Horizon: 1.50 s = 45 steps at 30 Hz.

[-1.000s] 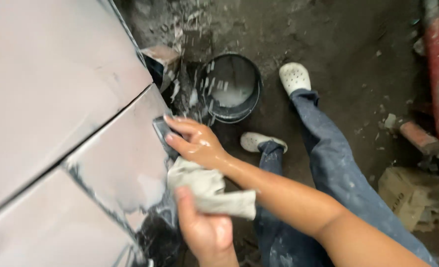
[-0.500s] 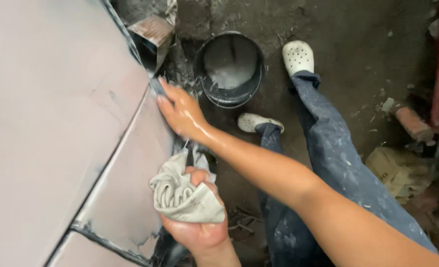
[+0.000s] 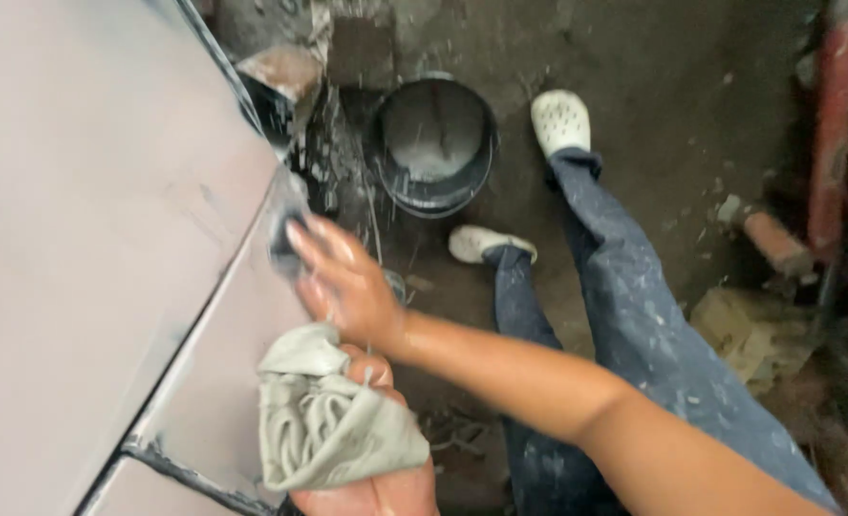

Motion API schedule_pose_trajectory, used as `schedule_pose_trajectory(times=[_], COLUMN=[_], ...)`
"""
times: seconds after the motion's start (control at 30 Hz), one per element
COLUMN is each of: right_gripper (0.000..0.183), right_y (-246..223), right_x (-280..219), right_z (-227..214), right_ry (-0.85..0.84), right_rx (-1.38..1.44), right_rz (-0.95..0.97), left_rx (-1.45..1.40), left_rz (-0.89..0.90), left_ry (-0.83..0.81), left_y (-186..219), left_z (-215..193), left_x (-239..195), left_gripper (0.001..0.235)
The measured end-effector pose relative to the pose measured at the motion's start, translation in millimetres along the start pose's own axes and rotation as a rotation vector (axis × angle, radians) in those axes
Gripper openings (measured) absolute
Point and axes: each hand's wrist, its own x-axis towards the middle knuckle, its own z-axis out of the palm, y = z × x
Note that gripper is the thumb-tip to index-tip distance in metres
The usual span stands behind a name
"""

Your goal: The person sands a car panel using a sanding block and sandpaper, then wipes the surface with a wet cloth. The person repeatedly dips the cloth into a bucket of water and continues wiping the panel.

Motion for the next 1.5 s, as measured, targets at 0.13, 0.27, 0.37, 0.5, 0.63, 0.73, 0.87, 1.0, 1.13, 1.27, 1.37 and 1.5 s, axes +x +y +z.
schedule_pose_trajectory(times=[0.13,0.27,0.37,0.5,0.63,0.73,0.87,1.0,1.13,1.27,1.37,1.5], right_gripper=[0.050,0.050,0.049,0.046,0.048,0.052,0.060,0.063,0.062,0.059,0.054,0.049], right_y=[-1,-12,13,14,24,17,-46,-55,-52,-88,-60,-47], right_x=[25,5,21,-6,-23,28,38,10,20,-17,-4,15], right_z=[-2,-7,-1,-5,-11,-23,-37,-22,-15,-18,-6,1], right_ry=[0.061,0.029,0.033,-0.005,-0.120,-0.137,-0.226,-0.244,-0.213,-0.200,-0.159,-0.097], right_rx=[-0.046,-0.057,-0.068,0.061,0.070,-0.023,-0.049,-0.083,0.020,-0.021,-0.076,-0.063], right_rz=[0.124,0.023,0.049,0.233,0.129,0.067,0.260,0.110,0.205,0.120,0.084,0.307], left_rx=[-0.006,0.083,0.069,0.173,0.057,-0.044,0.051,-1.646,-1.960,-2.752,-3.505,-3.217], left_rz=[0.018,0.153,0.164,0.076,-0.049,-0.128,-0.066,-0.468,-0.553,-0.795,-1.056,-1.447], left_ry=[-0.123,-0.022,0.022,-0.070,-0.068,-0.136,0.024,-0.299,-0.319,-0.176,0.456,1.193], left_y=[10,6,2,2,-7,-13,-41,-65,-59,-16,37,90], left_z=[-41,-21,-19,-39,-50,-107,-194,-178,-171,-163,-142,-129], left_x=[-3,-6,-12,-5,-15,-7,63,116,104,51,-29,-93], left_gripper=[0.047,0.050,0.059,0.076,0.082,0.079,0.057,0.062,0.062,0.058,0.045,0.030])
